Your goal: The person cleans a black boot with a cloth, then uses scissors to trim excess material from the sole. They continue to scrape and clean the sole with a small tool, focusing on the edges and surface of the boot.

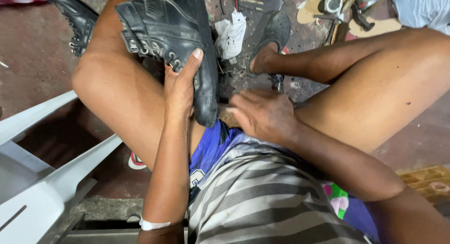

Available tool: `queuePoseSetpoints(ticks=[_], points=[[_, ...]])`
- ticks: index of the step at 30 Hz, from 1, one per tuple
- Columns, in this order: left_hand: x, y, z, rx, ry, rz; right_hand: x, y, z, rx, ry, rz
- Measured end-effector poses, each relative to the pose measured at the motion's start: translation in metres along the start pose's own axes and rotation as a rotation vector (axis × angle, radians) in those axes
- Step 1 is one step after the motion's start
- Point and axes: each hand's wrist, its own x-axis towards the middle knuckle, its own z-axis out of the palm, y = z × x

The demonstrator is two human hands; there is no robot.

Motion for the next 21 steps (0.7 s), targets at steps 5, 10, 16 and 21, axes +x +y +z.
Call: queuePoseSetpoints(ticks=[5,10,16,21], points=[[0.001,0.002,-0.001,0.022,-0.014,0.030,0.001,-0.003,0.000,-0.050,0.040,-0.013],[-0.001,-0.003,-0.002,-0.024,-0.012,-0.011,0.002,0.000,0.000,-0.052,0.046,0.030],[0.000,-0.003,-0.001,0.105,-0.016,0.066,0.001,-0.007,0.001,-0.063,0.060,-0.055],[-0.003,-0.002,-0.003,-0.002,0.009,-0.037,0.003,0.001,0.003,-0.077,-0.009,0.070]])
